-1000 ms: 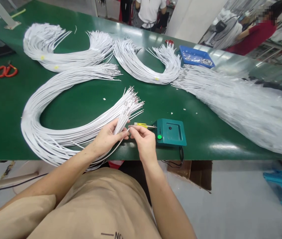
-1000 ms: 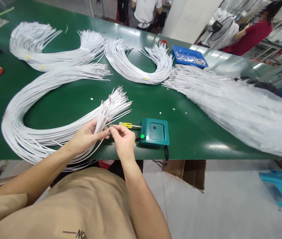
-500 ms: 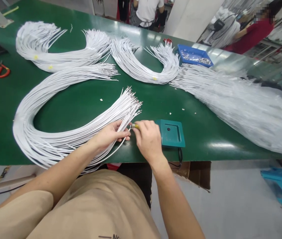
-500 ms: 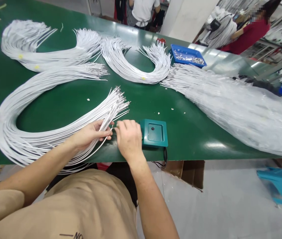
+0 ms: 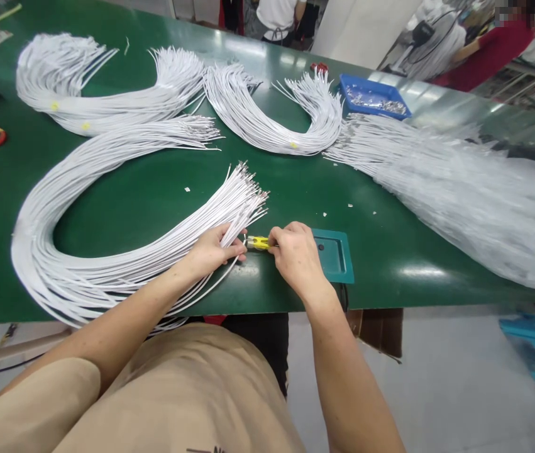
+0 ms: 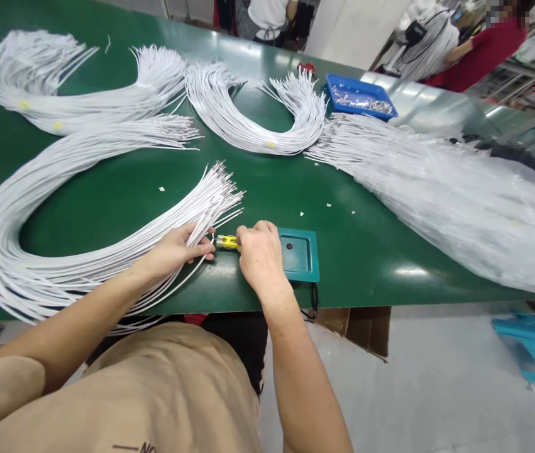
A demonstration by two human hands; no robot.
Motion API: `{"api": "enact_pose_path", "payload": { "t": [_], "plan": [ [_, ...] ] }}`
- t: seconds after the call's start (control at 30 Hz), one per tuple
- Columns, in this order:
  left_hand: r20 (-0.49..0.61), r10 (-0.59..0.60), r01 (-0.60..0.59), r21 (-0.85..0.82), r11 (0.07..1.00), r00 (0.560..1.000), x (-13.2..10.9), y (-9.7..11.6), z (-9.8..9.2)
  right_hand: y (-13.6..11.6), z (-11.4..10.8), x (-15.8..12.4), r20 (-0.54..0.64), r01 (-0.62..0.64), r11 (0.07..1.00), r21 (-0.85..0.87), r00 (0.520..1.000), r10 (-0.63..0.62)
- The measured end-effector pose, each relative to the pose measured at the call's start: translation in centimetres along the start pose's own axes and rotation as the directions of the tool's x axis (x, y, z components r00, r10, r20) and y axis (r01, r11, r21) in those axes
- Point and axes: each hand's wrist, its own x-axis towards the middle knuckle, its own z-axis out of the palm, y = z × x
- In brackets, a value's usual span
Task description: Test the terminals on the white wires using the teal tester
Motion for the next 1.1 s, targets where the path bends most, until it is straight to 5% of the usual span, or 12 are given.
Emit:
{"api": "enact_pose_path", "payload": {
  "t": [0.43, 0.67, 0.9, 1.1],
  "plan": [
    [-0.012, -0.016, 0.018, 0.154, 0.988, 1.000, 1.3, -1.1, -0.1, 0.0, 0.0, -0.2, -0.009, -0.009, 1.000, -0.019, 1.000, 0.009],
    [0.017, -0.022, 0.021, 0.037, 0.999, 1.000, 1.2, -0.9, -0.4, -2.9, -0.3, -1.8, -0.204, -0.025, 0.981, 0.192, 0.977, 0.065],
    [-0.017, -0.004, 0.003, -0.059, 0.998, 1.000, -0.1, -0.1, -1.1, -9.2, 2.1, -4.3, -0.063, 0.310, 0.930, 0.195, 0.951, -0.304],
    [0.030, -0.036, 0.041, -0.173, 0.984, 0.999, -1.2, 0.4, -1.9, -11.3, 2.6, -4.7, -0.020, 0.355, 0.930, 0.093, 0.935, -0.355]
  ]
}}
